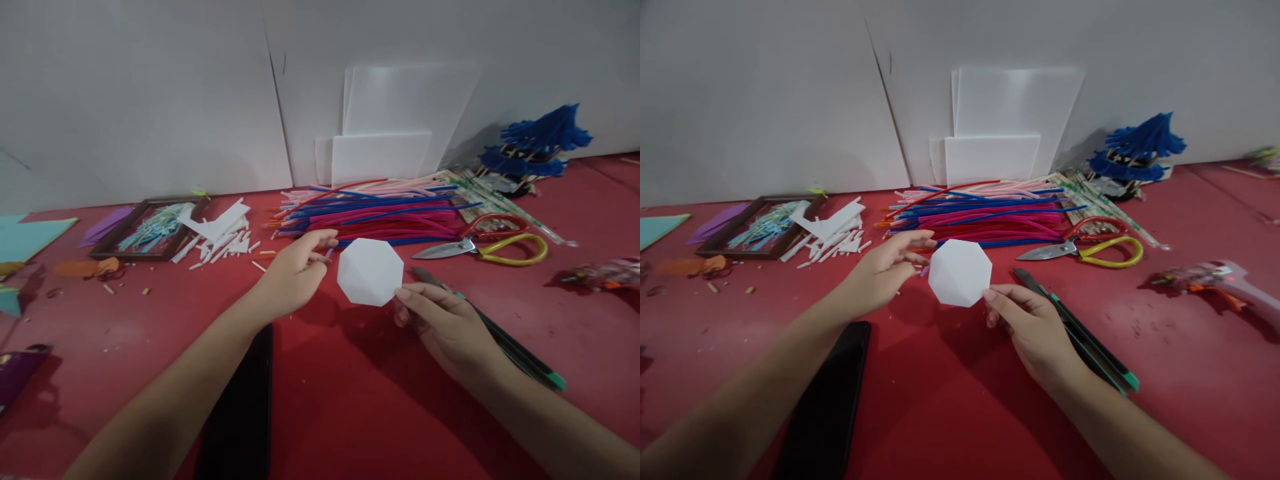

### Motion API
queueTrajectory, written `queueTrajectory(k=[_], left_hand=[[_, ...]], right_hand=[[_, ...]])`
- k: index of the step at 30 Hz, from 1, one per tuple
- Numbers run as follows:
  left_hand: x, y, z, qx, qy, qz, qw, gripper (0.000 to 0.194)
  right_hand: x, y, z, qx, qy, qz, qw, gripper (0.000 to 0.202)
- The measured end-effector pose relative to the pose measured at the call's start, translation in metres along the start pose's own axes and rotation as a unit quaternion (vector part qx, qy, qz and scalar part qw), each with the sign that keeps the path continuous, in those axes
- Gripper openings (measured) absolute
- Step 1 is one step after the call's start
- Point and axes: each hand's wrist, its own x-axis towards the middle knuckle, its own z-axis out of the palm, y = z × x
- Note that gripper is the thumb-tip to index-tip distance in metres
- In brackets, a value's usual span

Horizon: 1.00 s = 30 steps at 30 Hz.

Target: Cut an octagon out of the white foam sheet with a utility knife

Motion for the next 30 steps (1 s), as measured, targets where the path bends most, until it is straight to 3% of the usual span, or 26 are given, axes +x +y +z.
queueTrajectory(k=[5,9,12,14,15,17,21,22,24,25,27,30], left_hand=[[0.000,-0.003,-0.003,-0.044,-0.039,0.004,0.998,0.048],[-0.003,0.005,-0.004,-0.051,-0.154,0.017,0.987,0.065],[-0.013,0.015,-0.001,0.035,-0.269,0.053,0.961,0.067],[-0.025,0.021,0.005,0.140,-0.310,0.058,0.939,0.085],[-0.031,0.023,0.008,0.193,-0.313,0.045,0.929,0.096],[-0.045,0.027,0.017,0.282,-0.298,0.029,0.912,0.101],[-0.063,0.035,0.033,0.420,-0.244,0.023,0.874,0.075],[-0.066,0.037,0.035,0.445,-0.240,0.011,0.863,0.073],[-0.072,0.040,0.038,0.474,-0.243,-0.014,0.846,0.076],[-0.074,0.040,0.038,0.480,-0.244,-0.021,0.842,0.079],[-0.077,0.038,0.038,0.483,-0.232,-0.003,0.844,0.083],[-0.072,0.026,0.033,0.442,-0.221,0.094,0.864,0.079]], right_hand=[[-0.001,-0.001,-0.003,-0.042,-0.025,-0.002,0.999,0.041],[-0.004,-0.001,-0.006,-0.112,-0.079,-0.002,0.991,0.036],[-0.006,0.000,-0.007,-0.173,-0.111,-0.007,0.979,0.031],[-0.006,-0.002,-0.009,-0.220,-0.112,-0.022,0.969,0.029],[-0.007,-0.003,-0.011,-0.246,-0.105,-0.035,0.963,0.029],[-0.008,-0.008,-0.019,-0.298,-0.076,-0.068,0.949,0.031],[-0.011,-0.015,-0.049,-0.392,0.017,-0.134,0.910,0.039],[-0.012,-0.014,-0.058,-0.422,0.041,-0.145,0.894,0.039],[-0.013,-0.010,-0.074,-0.541,0.056,-0.170,0.822,0.040],[-0.014,-0.007,-0.080,-0.560,0.056,-0.166,0.809,0.038],[-0.014,-0.003,-0.089,-0.575,0.046,-0.156,0.801,0.031],[-0.018,-0.002,-0.096,-0.562,0.027,-0.141,0.814,0.020]])
